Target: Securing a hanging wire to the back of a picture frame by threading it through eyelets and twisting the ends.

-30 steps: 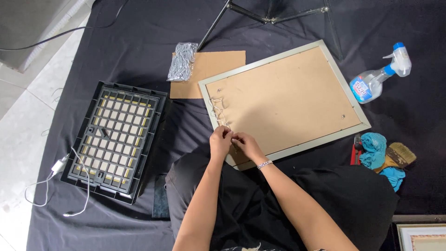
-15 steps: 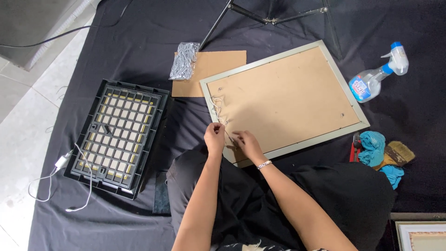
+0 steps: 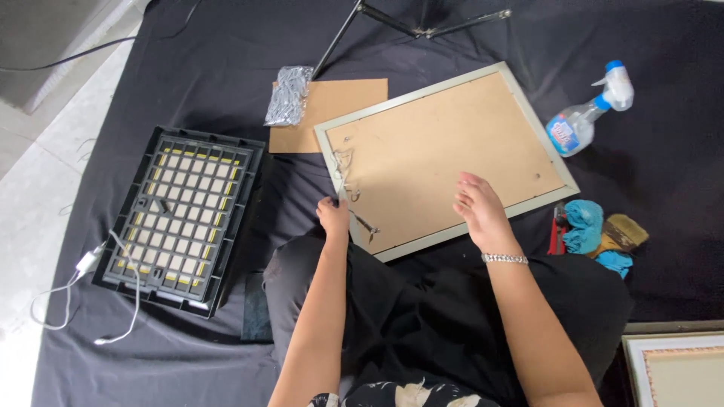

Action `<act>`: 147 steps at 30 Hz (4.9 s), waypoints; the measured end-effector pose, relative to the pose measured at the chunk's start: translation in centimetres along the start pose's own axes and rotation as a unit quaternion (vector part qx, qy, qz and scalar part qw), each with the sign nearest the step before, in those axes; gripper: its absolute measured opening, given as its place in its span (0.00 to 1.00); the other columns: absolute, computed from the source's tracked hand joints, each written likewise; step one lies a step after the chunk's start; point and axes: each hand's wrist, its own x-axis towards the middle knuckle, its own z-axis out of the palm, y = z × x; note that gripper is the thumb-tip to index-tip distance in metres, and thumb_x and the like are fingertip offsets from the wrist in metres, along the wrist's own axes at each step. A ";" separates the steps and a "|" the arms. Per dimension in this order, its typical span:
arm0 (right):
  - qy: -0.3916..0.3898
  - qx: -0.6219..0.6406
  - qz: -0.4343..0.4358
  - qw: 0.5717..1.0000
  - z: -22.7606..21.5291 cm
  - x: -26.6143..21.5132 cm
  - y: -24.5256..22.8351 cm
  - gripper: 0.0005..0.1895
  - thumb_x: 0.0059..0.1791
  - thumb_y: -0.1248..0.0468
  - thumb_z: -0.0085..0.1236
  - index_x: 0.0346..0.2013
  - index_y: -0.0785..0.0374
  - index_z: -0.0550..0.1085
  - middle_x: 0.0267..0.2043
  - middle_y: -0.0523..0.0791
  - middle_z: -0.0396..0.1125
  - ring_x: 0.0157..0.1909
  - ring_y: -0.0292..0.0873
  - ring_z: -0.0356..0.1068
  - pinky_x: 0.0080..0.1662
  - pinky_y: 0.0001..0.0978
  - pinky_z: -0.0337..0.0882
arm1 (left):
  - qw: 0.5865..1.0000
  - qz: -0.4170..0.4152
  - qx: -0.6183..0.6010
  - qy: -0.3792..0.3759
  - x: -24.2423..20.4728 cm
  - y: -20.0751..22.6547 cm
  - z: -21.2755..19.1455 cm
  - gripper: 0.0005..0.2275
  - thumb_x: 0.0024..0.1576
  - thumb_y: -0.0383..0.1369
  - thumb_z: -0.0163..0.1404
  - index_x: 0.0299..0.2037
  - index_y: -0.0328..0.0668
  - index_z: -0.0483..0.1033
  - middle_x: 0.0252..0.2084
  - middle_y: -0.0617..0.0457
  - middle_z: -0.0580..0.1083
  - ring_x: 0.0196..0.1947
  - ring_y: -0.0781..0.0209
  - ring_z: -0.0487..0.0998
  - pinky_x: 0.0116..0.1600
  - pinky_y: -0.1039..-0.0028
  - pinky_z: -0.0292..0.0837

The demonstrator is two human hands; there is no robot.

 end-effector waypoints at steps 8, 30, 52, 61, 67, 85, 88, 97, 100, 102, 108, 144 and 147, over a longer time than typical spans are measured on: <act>0.172 0.170 0.176 0.954 -9.7 12.5 16.4 0.42 0.53 0.53 0.59 0.75 0.56 0.47 0.68 0.52 0.42 0.67 0.51 0.49 0.69 0.60 0.53 | 0.991 0.095 0.077 -0.055 -5.3 3.1 -2.2 0.28 0.57 0.28 0.45 0.69 0.35 0.52 0.61 0.34 0.66 0.60 0.39 0.73 0.64 0.52 0.71; 0.224 0.151 0.162 0.949 -7.5 13.2 17.1 0.36 0.52 0.59 0.57 0.70 0.65 0.52 0.58 0.50 0.54 0.56 0.45 0.61 0.55 0.41 0.72 | 0.992 -0.036 -0.083 -0.083 -1.1 1.4 -2.1 0.22 0.57 0.45 0.55 0.58 0.43 0.76 0.47 0.53 0.78 0.51 0.59 0.77 0.59 0.65 0.73; 0.238 0.149 0.073 0.957 -5.9 13.1 16.0 0.44 0.57 0.59 0.57 0.72 0.65 0.36 0.71 0.58 0.42 0.73 0.61 0.51 0.65 0.68 0.62 | 0.991 0.089 -0.088 -0.054 -5.5 8.3 -6.5 0.16 0.62 0.42 0.54 0.52 0.38 0.75 0.44 0.47 0.79 0.47 0.55 0.80 0.51 0.64 0.78; 0.282 0.068 0.068 0.954 -6.1 10.4 14.1 0.51 0.58 0.51 0.56 0.73 0.66 0.28 0.77 0.62 0.28 0.79 0.66 0.33 0.69 0.72 0.44 | 0.981 0.148 -0.111 -0.055 -12.3 10.9 -10.2 0.14 0.61 0.37 0.56 0.48 0.32 0.73 0.34 0.47 0.76 0.33 0.60 0.78 0.36 0.69 0.76; 0.324 0.010 0.010 0.946 -5.3 7.5 11.6 0.50 0.56 0.50 0.60 0.72 0.76 0.37 0.77 0.62 0.34 0.80 0.58 0.34 0.77 0.52 0.42 | 0.975 0.182 -0.126 -0.034 -16.4 11.4 -11.3 0.17 0.59 0.36 0.58 0.49 0.30 0.71 0.38 0.42 0.75 0.37 0.52 0.80 0.37 0.65 0.76; 0.230 -0.103 -0.132 0.959 -2.2 9.4 11.4 0.31 0.46 0.58 0.69 0.53 0.79 0.69 0.51 0.59 0.67 0.57 0.51 0.67 0.56 0.45 0.68 | 0.972 0.116 -0.186 0.090 -23.9 7.7 -14.1 0.17 0.59 0.36 0.57 0.49 0.33 0.68 0.38 0.42 0.73 0.36 0.49 0.78 0.39 0.64 0.74; 0.141 -0.089 -0.111 0.980 -1.2 8.3 9.1 0.21 0.48 0.59 0.59 0.45 0.77 0.70 0.40 0.53 0.70 0.38 0.44 0.72 0.42 0.30 0.72 | 0.961 0.110 -0.244 0.071 -25.3 7.6 -14.8 0.15 0.57 0.32 0.56 0.48 0.30 0.67 0.37 0.48 0.73 0.33 0.64 0.74 0.41 0.76 0.73; 0.095 -0.198 -0.107 0.970 -1.9 8.8 7.5 0.21 0.49 0.57 0.58 0.46 0.75 0.72 0.39 0.52 0.71 0.38 0.44 0.72 0.43 0.31 0.73 | 0.963 0.015 -0.271 -0.010 -26.7 4.7 -13.8 0.14 0.57 0.32 0.57 0.47 0.33 0.68 0.38 0.50 0.71 0.35 0.65 0.71 0.43 0.78 0.71; 0.110 -0.250 -0.082 0.959 -2.5 9.4 7.6 0.27 0.50 0.51 0.55 0.49 0.75 0.69 0.43 0.54 0.70 0.42 0.48 0.73 0.47 0.34 0.72 | 0.940 -0.019 -0.338 -0.043 -26.5 5.1 -14.1 0.11 0.59 0.29 0.55 0.45 0.31 0.68 0.37 0.49 0.69 0.35 0.62 0.72 0.45 0.76 0.72; 0.114 -0.282 -0.077 0.950 -2.7 9.5 7.4 0.27 0.53 0.49 0.50 0.49 0.74 0.70 0.42 0.54 0.70 0.43 0.50 0.72 0.48 0.36 0.71 | 0.893 -0.070 -0.429 -0.113 -26.1 5.5 -14.6 0.09 0.64 0.31 0.46 0.43 0.28 0.64 0.38 0.40 0.72 0.37 0.55 0.75 0.50 0.66 0.76; 0.077 -0.344 -0.055 0.934 -3.9 7.8 5.6 0.24 0.54 0.51 0.49 0.46 0.72 0.76 0.43 0.56 0.73 0.43 0.53 0.75 0.47 0.40 0.73 | 0.850 -0.128 -0.481 -0.171 -25.6 5.3 -14.0 0.07 0.65 0.29 0.44 0.44 0.28 0.66 0.38 0.40 0.71 0.36 0.53 0.72 0.50 0.61 0.75; 0.065 0.206 0.073 0.974 -5.2 -9.0 7.5 0.35 0.60 0.48 0.28 0.59 0.84 0.60 0.54 0.67 0.63 0.55 0.59 0.65 0.62 0.52 0.66 | 0.786 0.317 -0.046 -0.529 -24.3 19.4 -21.7 0.16 0.60 0.38 0.49 0.52 0.39 0.78 0.57 0.51 0.77 0.50 0.61 0.78 0.56 0.73 0.72; 0.062 0.204 0.052 0.976 -6.3 -8.1 9.4 0.33 0.61 0.48 0.32 0.54 0.82 0.65 0.48 0.64 0.66 0.49 0.56 0.68 0.56 0.48 0.71 | 0.904 0.256 -0.183 -0.288 -11.5 19.7 -15.9 0.14 0.61 0.37 0.47 0.48 0.37 0.81 0.43 0.55 0.78 0.39 0.66 0.75 0.44 0.77 0.71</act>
